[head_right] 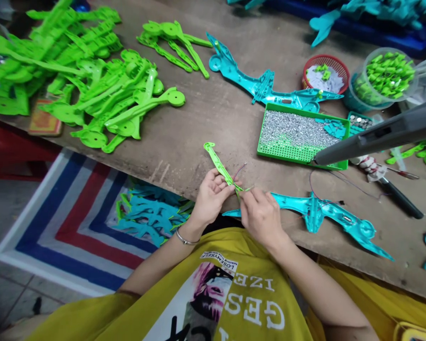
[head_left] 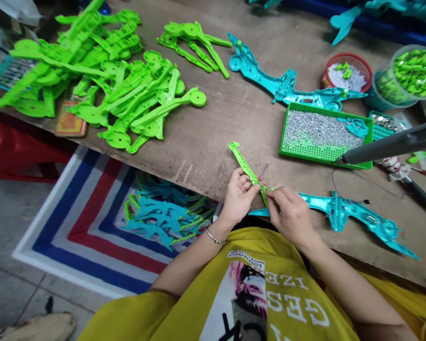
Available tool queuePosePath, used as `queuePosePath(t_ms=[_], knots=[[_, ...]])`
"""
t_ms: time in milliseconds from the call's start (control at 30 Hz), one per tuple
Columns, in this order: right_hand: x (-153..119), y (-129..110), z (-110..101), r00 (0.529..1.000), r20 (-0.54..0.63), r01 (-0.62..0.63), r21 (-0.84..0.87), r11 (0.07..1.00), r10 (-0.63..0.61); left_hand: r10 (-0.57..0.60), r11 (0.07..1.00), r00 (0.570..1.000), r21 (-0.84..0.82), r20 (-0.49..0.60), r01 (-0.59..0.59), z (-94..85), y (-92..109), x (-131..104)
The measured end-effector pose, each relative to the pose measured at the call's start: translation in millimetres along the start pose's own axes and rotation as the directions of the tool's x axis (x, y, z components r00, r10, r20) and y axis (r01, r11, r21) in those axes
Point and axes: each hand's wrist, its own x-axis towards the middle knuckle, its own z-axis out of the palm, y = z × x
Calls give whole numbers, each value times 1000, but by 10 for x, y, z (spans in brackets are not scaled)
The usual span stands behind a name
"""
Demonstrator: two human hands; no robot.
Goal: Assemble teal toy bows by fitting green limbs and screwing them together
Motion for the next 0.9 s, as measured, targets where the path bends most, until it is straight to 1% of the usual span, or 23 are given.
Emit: queuePosePath(t_ms=[67, 167, 300, 500, 567, 633, 700, 767, 833, 900], knots=[[-15, 13, -7, 998, -15, -53, 92, 994, 54, 27, 999, 999, 19, -18, -27, 2, -20, 11], [-15, 21, 5, 996, -18, -82, 143, 986, 85, 44, 998, 998, 45, -42, -42, 10, -44, 14], [22, 46, 24, 995, -27, -97, 119, 988, 101, 44, 997, 998, 68, -54, -40, 19, -54, 8], [55, 98, 23, 991, -3, -132, 113, 985, 133, 57, 996, 997, 75, -59, -53, 14, -67, 11], [54, 80, 31, 988, 1, -151, 62, 987, 151, 58, 996, 996, 77, -60, -54, 15, -71, 11], [57, 48, 39, 988, -5, -157, -47, 986, 157, 57, 996, 996, 79, -64, -52, 20, -73, 10], [66, 17, 33, 993, -6, -121, -165, 979, 121, 55, 996, 996, 76, -74, -49, 27, -74, 8], [76, 0, 4, 999, 21, -33, -236, 971, 39, 50, 996, 995, 72, -85, -44, 31, -74, 6], [71, -6, -42, 997, 61, 55, -254, 966, -41, 43, 997, 995, 75, -87, -37, 33, -74, 5], [37, -7, -84, 992, 87, 106, -240, 965, -88, 43, 996, 995, 84, -88, -36, 34, -71, 6]])
